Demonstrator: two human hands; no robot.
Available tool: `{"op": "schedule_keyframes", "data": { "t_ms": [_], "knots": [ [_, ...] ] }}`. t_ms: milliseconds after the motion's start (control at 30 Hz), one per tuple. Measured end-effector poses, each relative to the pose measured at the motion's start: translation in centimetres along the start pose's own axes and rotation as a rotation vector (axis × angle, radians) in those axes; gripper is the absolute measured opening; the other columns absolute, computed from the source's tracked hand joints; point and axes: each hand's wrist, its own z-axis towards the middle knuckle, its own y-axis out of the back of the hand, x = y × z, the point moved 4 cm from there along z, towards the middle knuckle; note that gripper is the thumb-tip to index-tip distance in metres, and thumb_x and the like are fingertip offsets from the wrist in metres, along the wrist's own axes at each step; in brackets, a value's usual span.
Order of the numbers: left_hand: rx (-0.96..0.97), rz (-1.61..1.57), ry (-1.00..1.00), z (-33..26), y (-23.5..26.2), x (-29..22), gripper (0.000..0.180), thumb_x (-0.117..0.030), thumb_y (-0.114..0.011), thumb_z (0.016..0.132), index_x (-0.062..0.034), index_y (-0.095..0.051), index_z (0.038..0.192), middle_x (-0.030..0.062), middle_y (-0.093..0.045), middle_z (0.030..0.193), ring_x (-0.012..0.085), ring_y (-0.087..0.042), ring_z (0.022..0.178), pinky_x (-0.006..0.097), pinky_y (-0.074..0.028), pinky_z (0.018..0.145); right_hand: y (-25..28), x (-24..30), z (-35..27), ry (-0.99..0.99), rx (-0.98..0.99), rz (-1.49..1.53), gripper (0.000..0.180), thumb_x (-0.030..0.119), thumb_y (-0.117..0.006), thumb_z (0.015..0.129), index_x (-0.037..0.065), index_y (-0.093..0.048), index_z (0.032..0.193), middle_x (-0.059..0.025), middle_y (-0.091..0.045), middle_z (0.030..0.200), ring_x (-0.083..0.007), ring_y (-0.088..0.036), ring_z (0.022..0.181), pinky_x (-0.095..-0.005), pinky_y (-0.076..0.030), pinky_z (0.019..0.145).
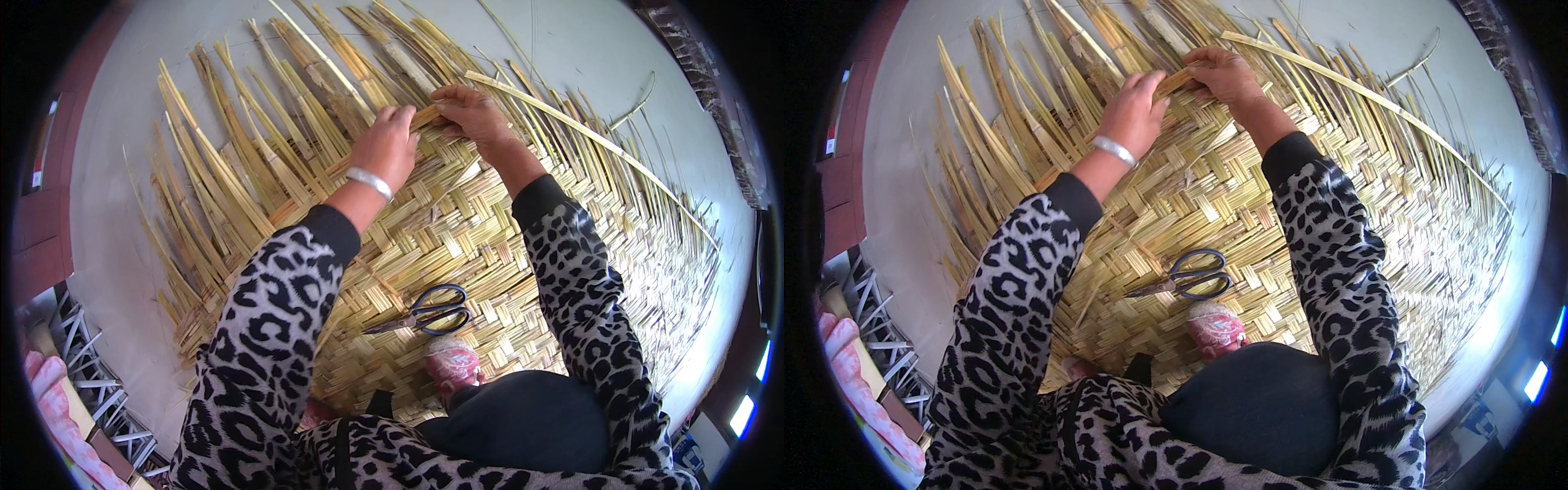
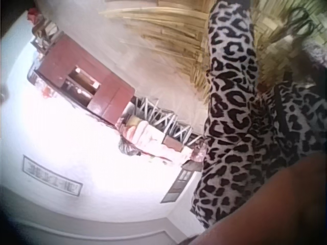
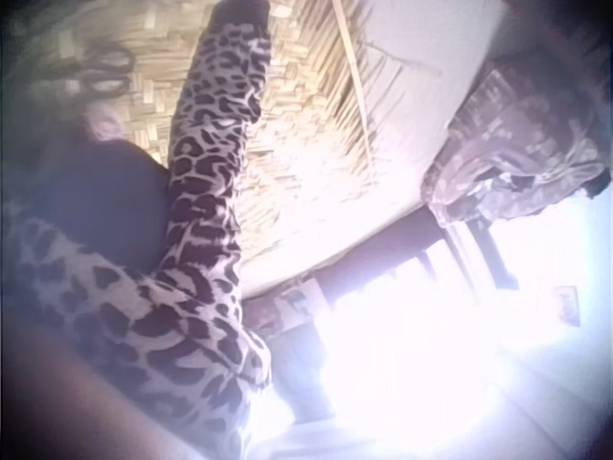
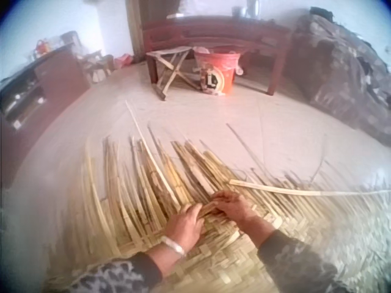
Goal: The person weaves a flat basket base on the floor using thin bamboo strips. They interlace the strips by hand and occasionally use scissors to trim excess material.
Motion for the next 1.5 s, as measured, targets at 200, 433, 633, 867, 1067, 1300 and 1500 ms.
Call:
{"op": "schedule_keyframes", "data": {
  "t_ms": [200,433,633,867,1067,1300,1500],
  "knots": [
    [0.310,-0.076,0.344,4.7,-2.4,0.5,0.041,-0.039,-0.069,0.084,-0.0053,-0.069,0.107,0.0160,-0.070,0.095,0.0318,-0.067,0.089,0.041,-0.052,0.078,1.6,1.6,-0.2,0.102,0.098,-0.159,0.025,0.015,-0.056,0.096,0.006,-0.060,0.119,-0.0042,-0.067,0.100,-0.0075,-0.063,0.087,-0.0215,-0.052,0.073],
    [0.199,-0.067,0.447,4.9,-2.0,0.1,0.035,-0.042,-0.069,0.083,-0.0076,-0.073,0.089,0.0144,-0.070,0.081,0.0333,-0.067,0.079,0.041,-0.051,0.072,3.4,3.9,2.9,0.358,-0.195,-0.678,0.054,0.048,-0.052,0.096,0.003,-0.059,0.125,-0.0195,-0.065,0.112,-0.0309,-0.061,0.108,-0.0384,-0.044,0.096],
    [0.015,-0.164,0.535,4.5,-1.6,0.4,0.030,-0.035,-0.068,0.082,-0.0049,-0.072,0.082,0.0158,-0.069,0.075,0.0338,-0.066,0.073,0.042,-0.051,0.069,3.1,4.0,9.1,0.075,-0.158,-1.004,0.071,0.066,-0.044,0.091,0.004,-0.065,0.118,-0.0206,-0.066,0.114,-0.0337,-0.060,0.112,-0.0415,-0.044,0.096],
    [-0.106,-0.390,0.583,3.9,-1.4,1.1,0.025,-0.025,-0.063,0.076,-0.0011,-0.068,0.076,0.0157,-0.067,0.069,0.0343,-0.064,0.065,0.040,-0.050,0.064,2.8,4.3,11.0,0.098,-0.005,-0.844,0.059,0.051,-0.066,0.083,0.000,-0.065,0.111,-0.0173,-0.068,0.102,-0.0252,-0.065,0.096,-0.0384,-0.049,0.086],
    [-0.200,-0.493,0.552,3.5,-1.0,0.9,0.020,-0.013,-0.066,0.079,0.0062,-0.065,0.079,0.0075,-0.061,0.062,0.0150,-0.061,0.049,0.028,-0.050,0.045,1.5,3.9,9.4,-0.096,0.266,-0.335,0.051,0.022,-0.079,0.078,-0.005,-0.056,0.116,-0.0141,-0.067,0.101,-0.0171,-0.065,0.090,-0.0312,-0.054,0.078],
    [-0.210,-0.426,0.613,3.4,-1.4,1.4,0.025,-0.024,-0.064,0.075,0.0004,-0.068,0.079,0.0171,-0.066,0.068,0.0326,-0.065,0.064,0.039,-0.051,0.065,0.5,5.1,7.6,-0.022,0.310,-0.251,0.045,0.014,-0.079,0.076,-0.004,-0.060,0.113,-0.0140,-0.069,0.097,-0.0194,-0.067,0.084,-0.0339,-0.055,0.075],
    [-0.265,-0.425,0.536,3.5,-1.7,1.5,0.020,-0.013,-0.064,0.079,0.0063,-0.063,0.074,0.0081,-0.061,0.059,0.0156,-0.062,0.047,0.029,-0.048,0.045,0.5,5.8,6.8,0.078,0.242,-0.296,0.044,0.014,-0.079,0.072,-0.003,-0.063,0.109,-0.0149,-0.069,0.095,-0.0219,-0.067,0.084,-0.0362,-0.054,0.076]
  ]
}}
